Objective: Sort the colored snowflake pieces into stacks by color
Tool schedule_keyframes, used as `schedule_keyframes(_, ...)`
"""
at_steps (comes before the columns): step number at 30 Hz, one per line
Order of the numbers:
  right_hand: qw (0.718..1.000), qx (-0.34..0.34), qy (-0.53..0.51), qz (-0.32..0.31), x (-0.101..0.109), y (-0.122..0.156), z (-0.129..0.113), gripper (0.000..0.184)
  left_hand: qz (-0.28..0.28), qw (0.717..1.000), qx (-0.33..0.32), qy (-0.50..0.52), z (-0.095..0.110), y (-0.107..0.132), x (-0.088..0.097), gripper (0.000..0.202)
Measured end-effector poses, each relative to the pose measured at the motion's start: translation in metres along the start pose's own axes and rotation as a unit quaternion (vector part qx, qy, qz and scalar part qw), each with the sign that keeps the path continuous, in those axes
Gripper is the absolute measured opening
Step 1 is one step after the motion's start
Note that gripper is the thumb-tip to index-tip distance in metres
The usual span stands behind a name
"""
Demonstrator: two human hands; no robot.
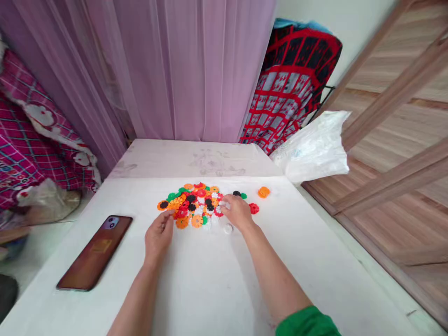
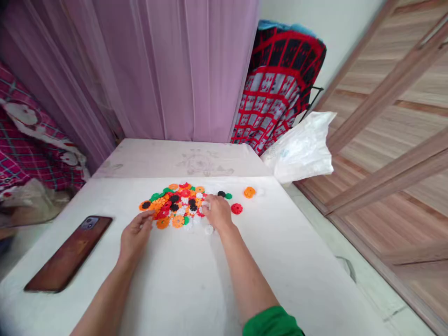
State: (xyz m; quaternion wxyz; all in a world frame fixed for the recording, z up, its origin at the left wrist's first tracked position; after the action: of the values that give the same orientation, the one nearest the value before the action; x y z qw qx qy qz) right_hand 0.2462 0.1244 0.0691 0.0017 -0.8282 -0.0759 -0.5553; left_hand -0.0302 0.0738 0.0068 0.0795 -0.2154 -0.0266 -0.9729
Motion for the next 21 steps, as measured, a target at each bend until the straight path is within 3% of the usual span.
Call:
schedule_keyframes(8,0.998,0.042,-0.051,0.013,-0.021,0.066,0.028,0.021,0.007,1.0,-0.015,-0.01,0.008,0.0,0.002,0.035)
schedule_keyframes(21,0.996,0.078,-0.033,-0.007,-0.028,0.073,0.015,0.016,0.01,1.0,-0.014,-0.02,0.009,0.0,0.004,0.036)
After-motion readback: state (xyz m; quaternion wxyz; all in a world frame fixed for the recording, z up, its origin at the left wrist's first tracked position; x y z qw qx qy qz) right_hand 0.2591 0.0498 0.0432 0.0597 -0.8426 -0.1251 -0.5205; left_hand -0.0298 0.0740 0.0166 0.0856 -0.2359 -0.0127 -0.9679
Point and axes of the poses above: each hand's wrist, its own y-axis away from the middle knuckle, its own x-axis out of the back of the hand, z = x × y, the point moved 8 cm from there along -y, towards the middle knuckle, and after that the axes turned 14 degrees about -z, right-handed, at the moved point
